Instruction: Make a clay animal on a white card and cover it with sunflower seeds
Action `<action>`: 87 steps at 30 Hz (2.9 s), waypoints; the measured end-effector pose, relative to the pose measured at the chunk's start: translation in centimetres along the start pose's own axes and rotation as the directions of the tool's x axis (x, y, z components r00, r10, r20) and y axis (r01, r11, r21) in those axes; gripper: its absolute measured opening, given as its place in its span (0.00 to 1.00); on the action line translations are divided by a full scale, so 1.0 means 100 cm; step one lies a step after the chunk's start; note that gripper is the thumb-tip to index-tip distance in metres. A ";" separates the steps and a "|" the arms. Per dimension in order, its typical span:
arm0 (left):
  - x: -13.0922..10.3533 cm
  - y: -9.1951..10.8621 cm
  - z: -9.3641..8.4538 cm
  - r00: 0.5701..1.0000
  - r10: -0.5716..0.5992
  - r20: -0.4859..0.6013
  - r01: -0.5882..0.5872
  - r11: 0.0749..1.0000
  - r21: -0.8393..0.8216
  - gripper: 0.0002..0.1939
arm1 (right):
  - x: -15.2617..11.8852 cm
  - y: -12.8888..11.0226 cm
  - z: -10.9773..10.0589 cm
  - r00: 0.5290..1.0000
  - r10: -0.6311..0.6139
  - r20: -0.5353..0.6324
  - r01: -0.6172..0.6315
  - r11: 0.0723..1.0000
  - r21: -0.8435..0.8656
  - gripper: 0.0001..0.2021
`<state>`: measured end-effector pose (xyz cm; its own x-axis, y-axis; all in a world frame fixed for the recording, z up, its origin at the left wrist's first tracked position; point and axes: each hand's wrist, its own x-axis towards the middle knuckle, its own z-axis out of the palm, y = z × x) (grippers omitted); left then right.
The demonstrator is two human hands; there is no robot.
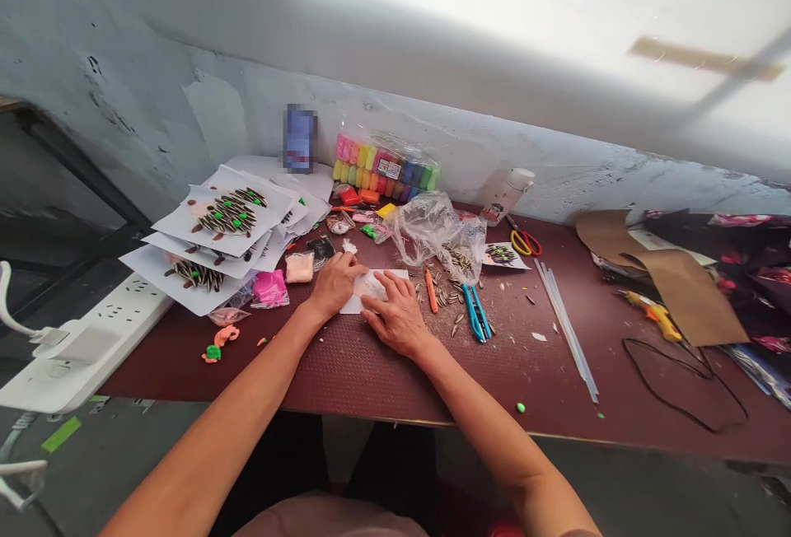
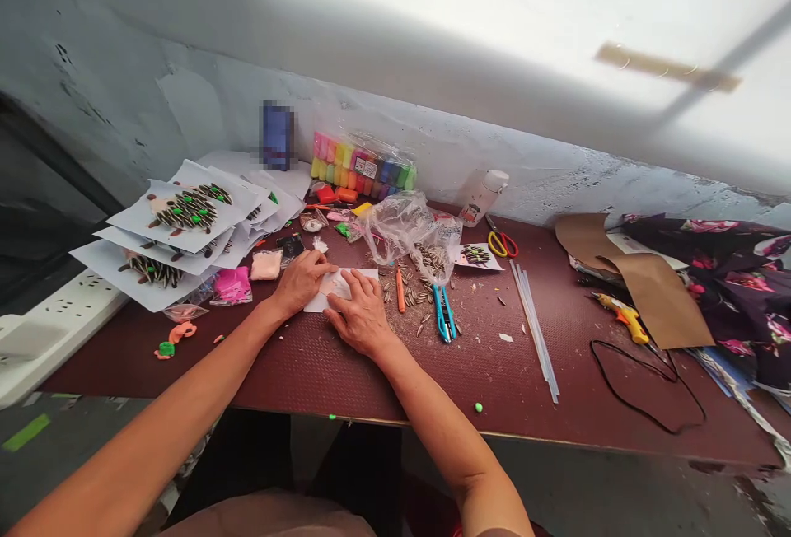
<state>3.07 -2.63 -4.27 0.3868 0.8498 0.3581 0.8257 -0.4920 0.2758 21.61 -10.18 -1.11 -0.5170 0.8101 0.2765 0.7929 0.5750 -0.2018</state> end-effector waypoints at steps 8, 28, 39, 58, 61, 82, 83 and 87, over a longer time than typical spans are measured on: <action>0.000 -0.002 0.001 1.000 0.006 0.009 -0.006 1.000 -0.003 0.17 | -0.001 0.003 -0.001 0.998 -0.002 -0.070 0.003 1.000 0.014 0.13; 0.000 -0.001 0.003 1.000 0.019 -0.018 -0.019 1.000 0.012 0.17 | -0.003 0.003 0.003 0.990 0.088 -0.108 -0.097 0.992 -0.083 0.13; -0.001 -0.001 0.002 1.000 0.012 0.000 -0.012 1.000 0.009 0.17 | 0.001 0.000 -0.001 0.988 0.155 -0.023 -0.156 0.986 -0.053 0.15; -0.001 0.000 0.000 1.000 0.020 0.003 -0.020 1.000 0.003 0.16 | 0.008 -0.005 0.001 0.989 0.145 -0.018 -0.146 0.987 -0.063 0.16; -0.001 -0.001 0.000 1.000 0.023 0.010 -0.023 1.000 -0.012 0.15 | 0.012 -0.006 0.001 0.987 0.164 0.000 -0.163 0.984 -0.071 0.16; 0.008 -0.007 0.002 0.999 0.031 0.039 -0.030 0.999 -0.035 0.18 | 0.001 0.030 -0.006 0.940 0.310 -0.145 -0.317 0.948 -0.027 0.18; 0.010 -0.008 0.002 0.998 0.034 0.046 -0.033 0.999 -0.037 0.18 | -0.001 0.033 -0.008 0.938 0.312 -0.152 -0.319 0.947 -0.026 0.17; 0.017 -0.010 0.001 0.998 0.025 0.051 -0.023 0.999 -0.040 0.18 | -0.006 0.031 -0.011 0.953 0.257 -0.162 -0.265 0.964 -0.029 0.14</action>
<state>2.94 -0.61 -4.06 0.4275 0.8460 0.3188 0.7995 -0.5184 0.3035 24.73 -9.06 -0.87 -0.2366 0.9007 0.3643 0.9105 0.3364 -0.2405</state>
